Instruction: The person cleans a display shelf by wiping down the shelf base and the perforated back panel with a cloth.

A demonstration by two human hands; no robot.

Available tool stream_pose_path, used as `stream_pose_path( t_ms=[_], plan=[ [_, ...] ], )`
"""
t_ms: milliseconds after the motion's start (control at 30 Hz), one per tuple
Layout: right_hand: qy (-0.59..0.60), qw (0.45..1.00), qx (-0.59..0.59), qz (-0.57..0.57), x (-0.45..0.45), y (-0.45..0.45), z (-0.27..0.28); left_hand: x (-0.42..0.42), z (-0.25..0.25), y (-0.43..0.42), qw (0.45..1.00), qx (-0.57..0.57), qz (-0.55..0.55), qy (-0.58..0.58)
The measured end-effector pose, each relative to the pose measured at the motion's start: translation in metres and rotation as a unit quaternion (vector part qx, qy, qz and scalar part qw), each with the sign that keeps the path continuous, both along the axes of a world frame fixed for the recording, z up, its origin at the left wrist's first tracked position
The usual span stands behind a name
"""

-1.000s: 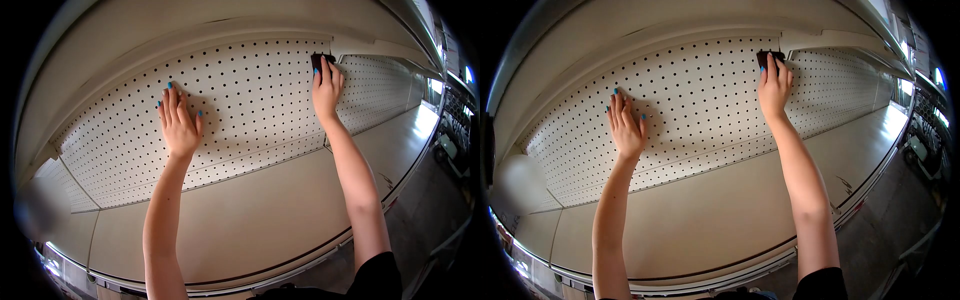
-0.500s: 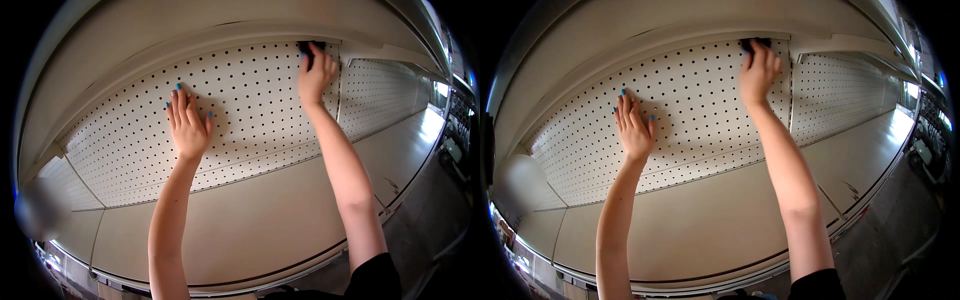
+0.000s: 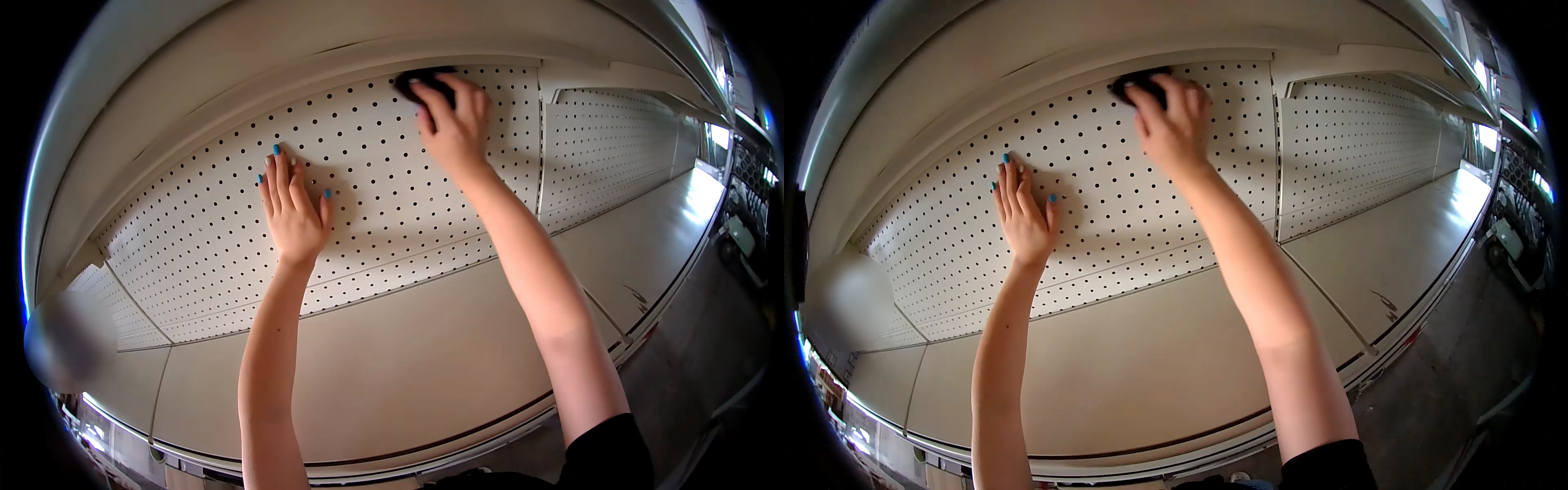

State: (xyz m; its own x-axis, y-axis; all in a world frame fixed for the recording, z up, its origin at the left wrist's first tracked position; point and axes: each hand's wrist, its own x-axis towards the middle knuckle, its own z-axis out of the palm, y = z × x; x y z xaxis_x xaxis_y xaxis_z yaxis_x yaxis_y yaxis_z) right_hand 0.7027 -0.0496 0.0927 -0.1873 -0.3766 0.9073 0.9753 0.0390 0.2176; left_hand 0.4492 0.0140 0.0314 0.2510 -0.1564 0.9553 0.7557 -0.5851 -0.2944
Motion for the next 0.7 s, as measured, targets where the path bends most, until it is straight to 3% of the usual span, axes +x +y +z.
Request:
stream_pose_path(
  t_ms=[133,233,300,433,700],
  plan=[
    [0.168,0.985,0.045,-0.007,0.061,-0.015,-0.004,0.0,0.0,0.0,1.0,-0.003,0.003,0.001],
    [0.161,0.987,0.026,0.016,0.084,-0.03,-0.006,0.0,0.0,0.0,1.0,-0.002,0.003,0.002],
    [0.165,0.979,0.043,0.111,0.088,-0.037,-0.007,0.001,-0.001,0.0,1.0,-0.001,0.002,0.001],
    [0.24,0.956,0.048,0.162,0.086,-0.041,0.001,0.001,0.0,0.001,1.0,-0.005,0.006,-0.001],
    [0.189,0.979,0.061,0.055,0.046,-0.001,0.006,0.005,0.0,0.003,1.0,0.005,0.01,-0.006]
  ],
)
